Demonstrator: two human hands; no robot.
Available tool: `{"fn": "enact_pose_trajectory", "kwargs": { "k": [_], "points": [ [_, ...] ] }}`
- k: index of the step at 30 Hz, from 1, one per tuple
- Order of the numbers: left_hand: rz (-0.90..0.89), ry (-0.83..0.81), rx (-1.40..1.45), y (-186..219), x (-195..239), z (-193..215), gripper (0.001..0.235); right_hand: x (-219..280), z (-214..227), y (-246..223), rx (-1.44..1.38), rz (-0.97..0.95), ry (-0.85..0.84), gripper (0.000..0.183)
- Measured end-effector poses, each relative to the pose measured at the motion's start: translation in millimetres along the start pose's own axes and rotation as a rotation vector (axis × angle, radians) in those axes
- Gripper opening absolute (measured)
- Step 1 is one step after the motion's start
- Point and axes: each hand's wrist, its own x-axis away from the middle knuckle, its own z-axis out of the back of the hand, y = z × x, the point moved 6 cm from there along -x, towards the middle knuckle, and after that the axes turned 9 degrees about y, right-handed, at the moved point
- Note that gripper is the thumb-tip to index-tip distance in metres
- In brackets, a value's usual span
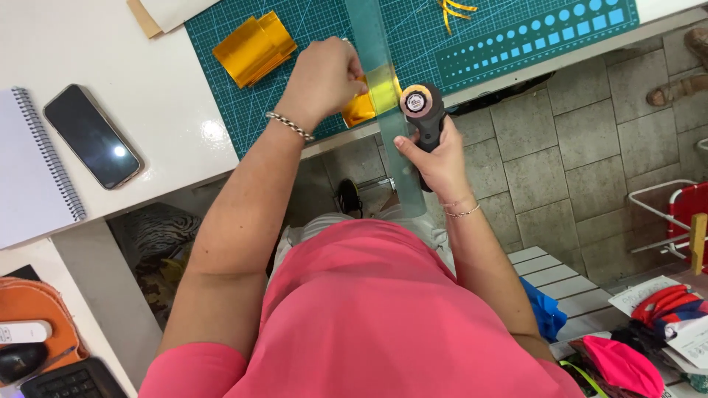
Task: The person uses a rotary cutter and a clear ruler to cut a sheet of gold-colored material on a green cutting mat. They repeatedly measure, align, and cut the material into smaller rectangular pieces, stacking the cut pieces on the mat.
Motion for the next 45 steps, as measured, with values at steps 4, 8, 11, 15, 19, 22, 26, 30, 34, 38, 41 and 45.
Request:
{"fn": "enact_pose_trajectory", "kwargs": {
  "k": [4,8,11,15,19,22,26,30,34,38,41,45],
  "points": [
    [0.074,-0.036,0.033,-6,19,25,0.017,1,11,-4,-0.025,0.039,0.060,0.038],
    [0.136,-0.002,0.257,-16,48,47,0.010,-4,20,-14,0.103,0.057,0.128,0.035],
    [0.187,0.058,0.574,-14,68,51,0.011,-7,27,-39,0.316,0.130,0.167,0.035],
    [0.171,0.192,1.062,-21,98,37,0.019,10,56,-82,0.420,0.411,0.393,0.039],
    [0.172,0.181,1.120,-17,116,33,0.022,30,32,-137,0.203,0.559,0.249,0.036],
    [0.233,0.094,1.145,-14,122,30,0.043,40,-9,-165,-0.007,0.676,-0.133,0.021],
    [0.275,0.053,1.201,-9,129,40,0.057,28,-37,-147,0.116,0.731,-0.208,0.019],
    [0.418,0.167,1.148,-3,133,65,0.052,7,-52,-146,0.102,0.457,-0.175,0.031],
    [-0.099,0.375,0.733,-11,124,60,0.036,-24,-63,-115,-0.019,0.202,-0.224,0.037],
    [-0.119,0.454,0.585,-17,108,48,0.036,-38,-72,-97,-0.062,0.190,-0.312,0.037],
    [-0.097,0.460,0.530,-23,98,41,0.023,-40,-76,-90,-0.084,0.197,-0.342,0.036],
    [-0.142,0.502,0.357,-35,95,21,0.014,-39,-74,-81,-0.125,0.190,-0.313,0.036]
  ]
}}
